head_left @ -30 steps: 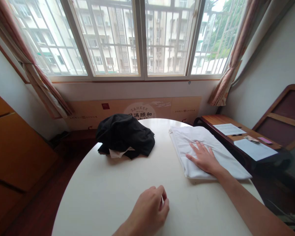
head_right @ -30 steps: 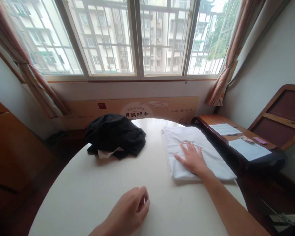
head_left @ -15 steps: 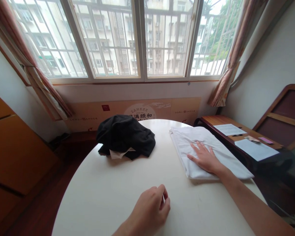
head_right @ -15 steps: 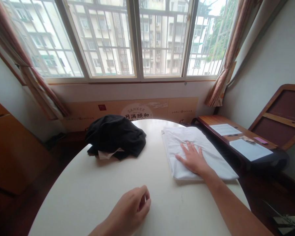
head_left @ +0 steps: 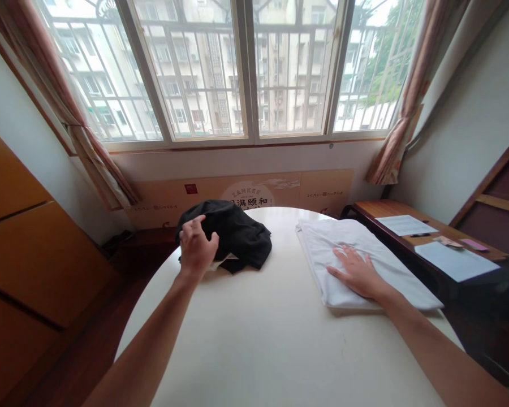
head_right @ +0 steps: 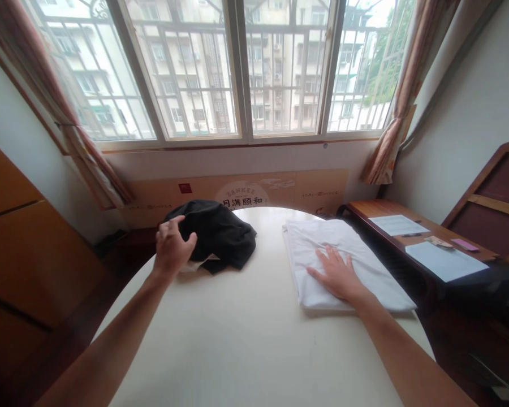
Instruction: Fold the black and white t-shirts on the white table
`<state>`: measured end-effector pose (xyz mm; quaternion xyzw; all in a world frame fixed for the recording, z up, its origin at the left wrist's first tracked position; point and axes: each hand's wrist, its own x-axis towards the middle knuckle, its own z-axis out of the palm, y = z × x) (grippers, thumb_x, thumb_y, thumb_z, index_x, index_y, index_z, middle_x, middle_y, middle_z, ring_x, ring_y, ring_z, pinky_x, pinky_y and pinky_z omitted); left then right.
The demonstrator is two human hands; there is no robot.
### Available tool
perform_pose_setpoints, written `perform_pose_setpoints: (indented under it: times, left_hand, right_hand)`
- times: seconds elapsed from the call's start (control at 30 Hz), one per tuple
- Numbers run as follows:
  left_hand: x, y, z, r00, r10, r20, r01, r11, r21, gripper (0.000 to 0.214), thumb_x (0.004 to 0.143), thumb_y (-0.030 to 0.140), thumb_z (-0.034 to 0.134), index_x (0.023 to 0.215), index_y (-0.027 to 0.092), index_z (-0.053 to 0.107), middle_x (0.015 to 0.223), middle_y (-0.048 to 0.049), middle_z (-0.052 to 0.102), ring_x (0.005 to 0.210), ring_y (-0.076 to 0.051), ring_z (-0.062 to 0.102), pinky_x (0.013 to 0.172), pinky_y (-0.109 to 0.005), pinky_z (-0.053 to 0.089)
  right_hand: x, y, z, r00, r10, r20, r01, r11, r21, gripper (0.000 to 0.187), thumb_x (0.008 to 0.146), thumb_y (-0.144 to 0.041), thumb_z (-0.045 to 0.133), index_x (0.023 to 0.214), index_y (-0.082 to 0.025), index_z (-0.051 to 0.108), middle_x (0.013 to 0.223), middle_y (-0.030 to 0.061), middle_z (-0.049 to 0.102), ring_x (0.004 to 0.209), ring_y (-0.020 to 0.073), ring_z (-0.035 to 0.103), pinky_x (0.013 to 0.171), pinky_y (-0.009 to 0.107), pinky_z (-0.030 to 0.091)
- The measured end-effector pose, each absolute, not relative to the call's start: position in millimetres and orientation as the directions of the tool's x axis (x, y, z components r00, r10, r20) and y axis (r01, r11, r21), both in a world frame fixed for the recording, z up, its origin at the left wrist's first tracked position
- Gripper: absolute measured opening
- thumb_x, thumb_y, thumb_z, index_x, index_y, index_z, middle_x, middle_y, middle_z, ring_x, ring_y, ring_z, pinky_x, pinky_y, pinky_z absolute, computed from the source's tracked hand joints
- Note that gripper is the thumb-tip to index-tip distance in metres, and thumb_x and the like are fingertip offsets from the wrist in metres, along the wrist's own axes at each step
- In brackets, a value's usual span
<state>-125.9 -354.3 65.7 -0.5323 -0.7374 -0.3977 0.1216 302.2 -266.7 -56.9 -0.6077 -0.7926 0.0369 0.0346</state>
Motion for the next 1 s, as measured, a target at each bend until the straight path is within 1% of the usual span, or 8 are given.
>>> perform_pose_setpoints:
  times: [0.1,0.2,0.4,0.53,0.67,0.77,0.9,1.0]
  left_hand:
    - [-155,-327,74,-0.614,0.634,0.47,0.772,0.357,0.526,0.065,0.085,0.044,0.069,0.142,0.015,0.057,0.153,-0.0301,0.05,0.137,-0.059,0.047,0.1,-0.071,0.041]
    - [-158,-317,67,-0.676,0.64,0.365,0.692,0.38,0.614,0.054,0.092,0.046,0.056,0.137,0.016,0.061,0.14,-0.0308,0.063,0.129,-0.056,0.058,0.092,-0.068,0.044]
    - [-127,-325,99,-0.528,0.548,0.649,0.809,0.093,0.58,0.046,0.1,0.044,0.046,0.135,0.018,0.06,0.141,-0.024,0.065,0.132,-0.044,0.06,0.098,-0.06,0.046]
    - [-82,-341,140,-0.351,0.572,0.742,0.792,-0.242,0.561,0.03,0.095,0.04,0.056,0.118,0.023,0.063,0.115,-0.0096,0.074,0.109,-0.029,0.07,0.091,-0.044,0.053]
    - [-26,-367,157,-0.258,0.617,0.743,0.663,-0.447,0.601,0.023,0.089,0.04,0.065,0.106,0.025,0.064,0.092,-0.0004,0.073,0.083,-0.02,0.071,0.076,-0.031,0.055]
    - [-7,-381,161,-0.289,0.652,0.701,0.643,-0.411,0.646,0.023,0.09,0.045,0.066,0.097,0.024,0.064,0.086,-0.0006,0.07,0.08,-0.019,0.069,0.071,-0.029,0.054]
    - [-30,-371,156,-0.324,0.757,0.567,0.708,-0.203,0.676,0.029,0.086,0.051,0.067,0.088,0.022,0.065,0.087,-0.0041,0.073,0.085,-0.024,0.069,0.074,-0.033,0.054]
    - [-68,-350,148,-0.38,0.853,0.359,0.682,-0.004,0.731,0.033,0.078,0.054,0.071,0.083,0.022,0.069,0.082,-0.0054,0.075,0.083,-0.028,0.071,0.07,-0.034,0.055]
  right_hand:
    - [302,-267,-55,-0.261,0.965,0.02,0.958,0.261,-0.114,0.076,0.105,-0.064,0.034,0.166,-0.018,0.035,0.175,0.0177,0.023,0.163,0.0353,0.018,0.127,0.068,0.014]
    - [301,-269,-53,-0.259,0.966,0.017,0.959,0.259,-0.117,0.076,0.105,-0.063,0.035,0.166,-0.018,0.035,0.176,0.0178,0.023,0.163,0.0351,0.018,0.127,0.068,0.014]
    - [301,-267,-55,-0.241,0.968,0.072,0.957,0.249,-0.149,0.073,0.105,-0.062,0.039,0.163,-0.017,0.04,0.174,0.0191,0.027,0.161,0.037,0.022,0.124,0.074,0.016]
    - [290,-275,-50,-0.251,0.933,0.257,0.912,0.317,-0.261,0.069,0.102,-0.058,0.047,0.156,-0.015,0.046,0.165,0.0234,0.042,0.157,0.0406,0.032,0.122,0.075,0.018]
    - [246,-314,-37,-0.364,0.781,0.508,0.676,0.596,-0.432,0.085,0.091,-0.062,0.067,0.158,-0.017,0.041,0.157,0.0226,0.052,0.147,0.0417,0.046,0.122,0.068,0.026]
    - [213,-345,-27,-0.436,0.73,0.526,0.458,0.683,-0.569,0.086,0.08,-0.047,0.079,0.154,-0.021,0.045,0.146,0.0176,0.063,0.131,0.0399,0.059,0.11,0.057,0.045]
    - [209,-357,-5,-0.397,0.837,0.377,0.221,0.486,-0.846,0.021,0.086,-0.041,0.073,0.094,-0.021,0.069,0.083,0.0027,0.071,0.076,0.0233,0.065,0.068,0.034,0.051]
    - [239,-353,18,-0.377,0.911,0.168,0.009,0.185,-0.983,0.037,0.083,-0.055,0.079,0.087,-0.02,0.069,0.075,0.0003,0.067,0.064,0.0182,0.061,0.056,0.028,0.046]
